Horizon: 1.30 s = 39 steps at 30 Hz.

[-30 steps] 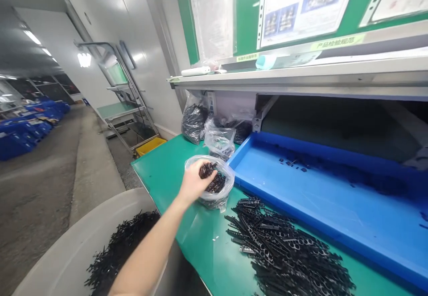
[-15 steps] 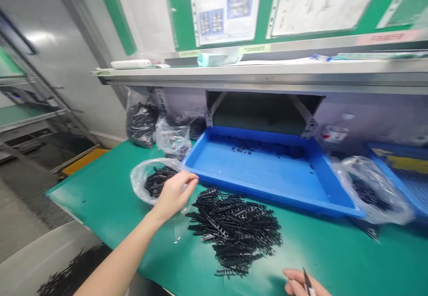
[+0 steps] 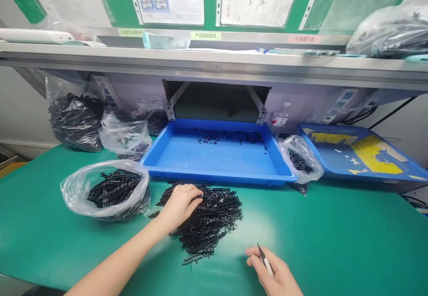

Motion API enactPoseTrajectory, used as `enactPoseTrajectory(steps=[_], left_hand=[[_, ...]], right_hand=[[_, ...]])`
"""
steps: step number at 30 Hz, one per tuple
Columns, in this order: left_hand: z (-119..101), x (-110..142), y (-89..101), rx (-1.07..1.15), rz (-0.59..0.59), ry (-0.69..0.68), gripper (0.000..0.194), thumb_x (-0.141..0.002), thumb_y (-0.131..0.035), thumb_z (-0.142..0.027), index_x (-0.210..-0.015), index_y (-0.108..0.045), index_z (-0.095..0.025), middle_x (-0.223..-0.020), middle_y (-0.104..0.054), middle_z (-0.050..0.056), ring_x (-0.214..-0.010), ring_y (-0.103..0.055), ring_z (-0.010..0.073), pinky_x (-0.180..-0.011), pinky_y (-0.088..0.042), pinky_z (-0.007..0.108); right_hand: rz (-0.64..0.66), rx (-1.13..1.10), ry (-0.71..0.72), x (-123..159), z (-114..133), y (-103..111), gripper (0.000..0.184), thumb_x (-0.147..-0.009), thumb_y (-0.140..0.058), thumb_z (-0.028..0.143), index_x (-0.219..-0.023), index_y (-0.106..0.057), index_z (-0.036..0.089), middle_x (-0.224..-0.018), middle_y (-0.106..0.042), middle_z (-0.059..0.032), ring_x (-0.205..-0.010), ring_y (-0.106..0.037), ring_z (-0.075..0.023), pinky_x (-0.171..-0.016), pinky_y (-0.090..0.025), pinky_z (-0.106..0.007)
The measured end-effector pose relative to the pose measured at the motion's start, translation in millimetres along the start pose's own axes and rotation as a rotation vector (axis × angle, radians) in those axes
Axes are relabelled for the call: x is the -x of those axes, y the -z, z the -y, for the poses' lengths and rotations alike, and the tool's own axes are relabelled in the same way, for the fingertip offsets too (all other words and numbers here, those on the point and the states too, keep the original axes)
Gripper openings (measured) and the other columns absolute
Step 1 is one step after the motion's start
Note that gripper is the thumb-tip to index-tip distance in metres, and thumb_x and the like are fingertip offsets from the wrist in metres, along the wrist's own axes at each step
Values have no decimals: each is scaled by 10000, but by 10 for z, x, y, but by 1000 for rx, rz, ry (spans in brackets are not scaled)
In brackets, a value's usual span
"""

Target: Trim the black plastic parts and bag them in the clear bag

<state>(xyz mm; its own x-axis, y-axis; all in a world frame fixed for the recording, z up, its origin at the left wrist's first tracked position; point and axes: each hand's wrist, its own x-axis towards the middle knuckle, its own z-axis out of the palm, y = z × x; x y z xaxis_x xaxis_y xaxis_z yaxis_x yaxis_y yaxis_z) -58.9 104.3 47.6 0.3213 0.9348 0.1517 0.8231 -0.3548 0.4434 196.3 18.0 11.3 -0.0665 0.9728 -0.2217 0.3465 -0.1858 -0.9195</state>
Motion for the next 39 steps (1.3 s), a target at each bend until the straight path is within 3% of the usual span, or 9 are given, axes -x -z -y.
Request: enactPoseTrajectory(steps=[4, 7, 10, 13, 18, 22, 26, 30, 39], left_hand=[[-275, 182, 4, 49, -165, -109, 222, -860, -394, -242, -911, -606, -195, -796, -593, 58, -773, -531, 209, -858, -345, 426], [-580, 352, -103, 401, 65, -9, 201, -854, -420, -291, -907, -589, -195, -772, -544, 49, -651, -539, 171, -605, -447, 280], [-814, 510, -284, 859, 327, 302, 162, -808, -483, -321, -885, -530, -186, -696, -481, -5, -388, -423, 79, -329, -309, 183], [-905, 609, -415, 1159, 374, 512, 192, -764, -548, -338, -835, -479, -174, -663, -443, -42, -354, -372, 39, -346, -298, 162], [-891, 659, -446, 1355, 448, 580, 288, -765, -586, -398, -866, -490, -146, -696, -527, 7, -434, -408, 55, -431, -381, 184], [-890, 702, -468, 1434, 329, 671, 314, -756, -615, -406, -872, -481, -147, -629, -510, -16, -378, -335, 36, -357, -318, 161], [-889, 721, -504, 1505, 150, 700, 301, -735, -658, -356, -857, -476, -149, -656, -525, -12, -422, -399, 50, -399, -388, 174], [-886, 703, -519, 1541, 117, 706, 297, -718, -683, -317, -832, -470, -146, -660, -535, -12, -441, -413, 51, -408, -408, 171], [-900, 695, -516, 1546, 116, 716, 271, -729, -672, -292, -834, -463, -155, -633, -533, -27, -415, -400, 43, -369, -389, 148]], right_hand=[[148, -51, 19, -61, 177, -57, 331, -801, -444, 473, -853, -600, 186, -695, -591, -29, -630, -553, -178, -506, -426, -242], [170, -112, 59, -99, 333, -114, 280, -801, -471, 411, -905, -589, 180, -683, -560, -13, -557, -503, -142, -485, -395, -228], [183, -183, 132, -113, 412, -152, 177, -769, -525, 327, -815, -600, 173, -663, -551, 3, -575, -486, -127, -554, -403, -231], [193, -189, 139, -113, 422, -159, 130, -761, -526, 263, -682, -571, 171, -620, -544, 18, -551, -457, -111, -535, -378, -220], [216, -176, 108, -120, 367, -144, 120, -771, -510, 220, -664, -537, 175, -610, -545, 29, -557, -485, -109, -535, -395, -215], [234, -76, 205, -96, 294, -85, 134, -845, -438, 257, -845, -553, 189, -752, -587, -6, -705, -553, -148, -664, -458, -264], [417, 123, 310, -13, 265, -18, 311, -931, -298, 265, -1204, -441, 226, -1087, -533, -67, -958, -522, -182, -818, -449, -335], [464, 228, 335, 56, 268, -50, 302, -926, -312, 192, -1181, -473, 200, -1049, -520, -70, -901, -516, -179, -792, -455, -334], [259, 351, 512, 53, 208, -168, 284, -922, -318, 176, -1123, -515, 137, -970, -583, -88, -821, -520, -208, -665, -466, -339]])
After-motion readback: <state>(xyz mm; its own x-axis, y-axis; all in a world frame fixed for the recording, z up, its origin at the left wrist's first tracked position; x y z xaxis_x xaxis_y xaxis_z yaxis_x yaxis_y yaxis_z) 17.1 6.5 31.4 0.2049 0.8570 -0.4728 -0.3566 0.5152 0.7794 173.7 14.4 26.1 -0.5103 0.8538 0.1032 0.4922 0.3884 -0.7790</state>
